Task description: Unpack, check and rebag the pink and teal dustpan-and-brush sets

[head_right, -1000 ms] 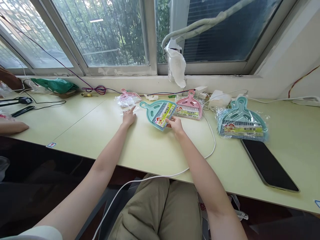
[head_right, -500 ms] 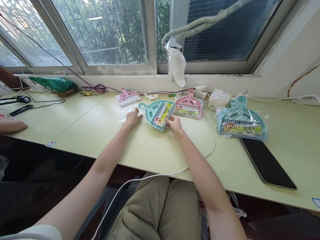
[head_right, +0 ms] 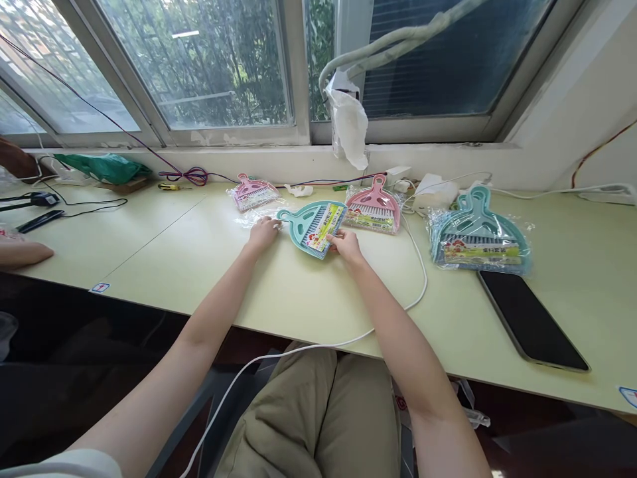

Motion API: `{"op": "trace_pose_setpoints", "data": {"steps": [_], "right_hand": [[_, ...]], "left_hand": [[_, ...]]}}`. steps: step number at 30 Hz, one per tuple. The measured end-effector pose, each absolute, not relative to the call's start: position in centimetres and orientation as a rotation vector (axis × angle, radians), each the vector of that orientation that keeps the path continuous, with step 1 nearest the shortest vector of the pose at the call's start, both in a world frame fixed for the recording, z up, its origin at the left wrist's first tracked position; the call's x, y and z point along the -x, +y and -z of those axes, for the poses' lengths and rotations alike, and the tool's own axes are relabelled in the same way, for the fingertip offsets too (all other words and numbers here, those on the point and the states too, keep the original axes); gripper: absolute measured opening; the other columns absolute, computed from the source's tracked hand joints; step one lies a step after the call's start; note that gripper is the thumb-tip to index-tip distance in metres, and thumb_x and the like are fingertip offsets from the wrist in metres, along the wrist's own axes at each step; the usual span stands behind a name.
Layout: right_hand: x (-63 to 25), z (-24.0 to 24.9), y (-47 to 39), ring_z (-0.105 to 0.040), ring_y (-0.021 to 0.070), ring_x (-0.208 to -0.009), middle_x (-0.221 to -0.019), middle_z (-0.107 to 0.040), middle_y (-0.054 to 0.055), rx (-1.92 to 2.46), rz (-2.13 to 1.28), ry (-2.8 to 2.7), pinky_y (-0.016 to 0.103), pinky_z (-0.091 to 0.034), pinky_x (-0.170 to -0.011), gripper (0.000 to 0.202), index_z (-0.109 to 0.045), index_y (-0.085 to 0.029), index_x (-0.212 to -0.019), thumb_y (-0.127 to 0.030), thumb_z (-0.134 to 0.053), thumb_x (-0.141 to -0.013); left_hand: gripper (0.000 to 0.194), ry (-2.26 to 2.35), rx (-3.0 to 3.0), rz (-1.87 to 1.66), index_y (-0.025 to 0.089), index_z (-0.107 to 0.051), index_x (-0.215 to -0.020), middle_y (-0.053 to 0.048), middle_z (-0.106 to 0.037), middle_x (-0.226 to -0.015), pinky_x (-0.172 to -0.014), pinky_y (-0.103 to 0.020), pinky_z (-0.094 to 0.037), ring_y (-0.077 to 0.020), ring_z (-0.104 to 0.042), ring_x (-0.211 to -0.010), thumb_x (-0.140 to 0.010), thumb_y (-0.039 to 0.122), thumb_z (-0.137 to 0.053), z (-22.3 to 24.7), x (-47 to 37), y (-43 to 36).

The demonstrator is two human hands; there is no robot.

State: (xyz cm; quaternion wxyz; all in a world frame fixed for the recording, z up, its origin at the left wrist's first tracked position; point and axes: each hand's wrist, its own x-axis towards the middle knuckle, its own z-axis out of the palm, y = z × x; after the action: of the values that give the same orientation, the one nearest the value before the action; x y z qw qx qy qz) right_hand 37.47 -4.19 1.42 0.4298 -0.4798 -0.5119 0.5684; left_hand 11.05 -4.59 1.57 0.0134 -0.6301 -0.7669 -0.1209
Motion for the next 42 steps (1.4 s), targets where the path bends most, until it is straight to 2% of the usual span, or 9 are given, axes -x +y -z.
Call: {"op": "trace_pose_setpoints", "data": {"steps": [4, 8, 12, 17, 26, 31, 36, 39, 42], "right_hand": [[-37.5, -1.3, -4.1, -0.064, 0.0109, -0.052, -0.075, -0.075, 0.004, 1.235, -1.415, -1.265, 0.020, -0.046, -0.050, 0.010, -0.065, -0.016, -0.085, -0.017, -0.072, -0.079], [-37.7, -1.0, -3.9, -0.066, 0.0119, -0.053, -0.075, -0.075, 0.004, 1.243, -1.420, -1.261, 0.019, -0.044, -0.049, 0.010, -0.065, -0.015, -0.086, -0.018, -0.072, -0.079], [-37.8, -0.7, -3.6, -0.068, 0.0125, -0.053, -0.078, -0.076, 0.005, 1.255, -1.408, -1.247, 0.020, -0.045, -0.050, 0.007, -0.065, -0.015, -0.086, -0.017, -0.069, -0.081], [-37.8, -0.6, -3.6, -0.069, 0.0127, -0.055, -0.078, -0.077, 0.005, 1.276, -1.398, -1.224, 0.019, -0.044, -0.049, 0.004, -0.064, -0.016, -0.085, -0.015, -0.067, -0.082], [-37.5, -1.2, -4.0, -0.066, 0.0115, -0.053, -0.082, -0.077, 0.006, 1.240, -1.416, -1.235, 0.019, -0.042, -0.047, 0.008, -0.065, -0.015, -0.089, -0.017, -0.067, -0.081], [-37.3, -1.3, -4.3, -0.065, 0.0106, -0.054, -0.087, -0.077, 0.005, 1.206, -1.364, -1.290, 0.019, -0.043, -0.048, 0.012, -0.065, -0.016, -0.093, -0.020, -0.067, -0.082], [-37.4, -1.2, -4.2, -0.063, 0.0105, -0.054, -0.084, -0.075, 0.004, 1.234, -1.284, -1.264, 0.021, -0.046, -0.053, 0.015, -0.065, -0.017, -0.091, -0.024, -0.071, -0.079], [-37.5, -1.2, -4.1, -0.063, 0.0104, -0.054, -0.083, -0.075, 0.003, 1.214, -1.265, -1.237, 0.022, -0.048, -0.055, 0.017, -0.064, -0.018, -0.089, -0.026, -0.073, -0.078], [-37.5, -1.3, -4.0, -0.063, 0.0103, -0.054, -0.081, -0.074, 0.002, 1.171, -1.283, -1.235, 0.021, -0.048, -0.055, 0.017, -0.062, -0.018, -0.088, -0.027, -0.073, -0.078]], "left_hand": [[0.045, -2.368, 2.008, 0.367, 0.026, -0.062, -0.128, -0.013, -0.060, -0.124, -0.098, -0.038, -0.045, -0.0276, -0.054, -0.122, -0.094, 0.017, -0.035, -1.2, -10.8, -4.5], [0.050, -2.320, 2.035, 0.338, 0.025, -0.065, -0.126, -0.013, -0.064, -0.119, -0.097, -0.037, -0.045, -0.0271, -0.060, -0.114, -0.086, 0.007, -0.042, -1.2, -10.7, -4.4], [0.055, -2.284, 2.028, 0.318, 0.021, -0.062, -0.131, -0.015, -0.066, -0.117, -0.096, -0.037, -0.046, -0.0295, -0.062, -0.111, -0.080, 0.006, -0.048, -1.5, -10.9, -4.4], [0.060, -2.318, 1.954, 0.372, 0.022, -0.055, -0.140, -0.015, -0.068, -0.115, -0.094, -0.037, -0.048, -0.0278, -0.064, -0.107, -0.085, 0.004, -0.036, -1.9, -11.4, -4.5], [0.068, -2.174, 2.052, 0.523, 0.025, -0.045, -0.147, -0.012, -0.053, -0.142, -0.097, -0.042, -0.048, -0.0300, -0.060, -0.118, -0.085, -0.001, -0.031, -1.9, -12.9, -4.7], [0.072, -2.164, 2.074, 0.474, 0.029, -0.044, -0.148, -0.007, -0.042, -0.154, -0.100, -0.043, -0.048, -0.0294, -0.059, -0.120, -0.084, -0.001, -0.033, -2.0, -13.8, -4.8], [0.069, -2.092, 2.177, 0.536, 0.033, -0.045, -0.147, -0.005, -0.042, -0.154, -0.101, -0.044, -0.048, -0.0298, -0.058, -0.122, -0.087, 0.001, -0.033, -1.9, -14.8, -5.0], [0.074, -2.028, 2.187, 0.611, 0.037, -0.035, -0.152, -0.004, -0.043, -0.153, -0.099, -0.044, -0.049, -0.0295, -0.057, -0.122, -0.088, 0.000, -0.031, -2.2, -15.5, -5.4], [0.075, -1.980, 2.163, 0.665, 0.036, -0.026, -0.155, -0.005, -0.045, -0.152, -0.098, -0.043, -0.050, -0.0291, -0.053, -0.126, -0.089, 0.001, -0.028, -2.8, -16.1, -5.8]]}}
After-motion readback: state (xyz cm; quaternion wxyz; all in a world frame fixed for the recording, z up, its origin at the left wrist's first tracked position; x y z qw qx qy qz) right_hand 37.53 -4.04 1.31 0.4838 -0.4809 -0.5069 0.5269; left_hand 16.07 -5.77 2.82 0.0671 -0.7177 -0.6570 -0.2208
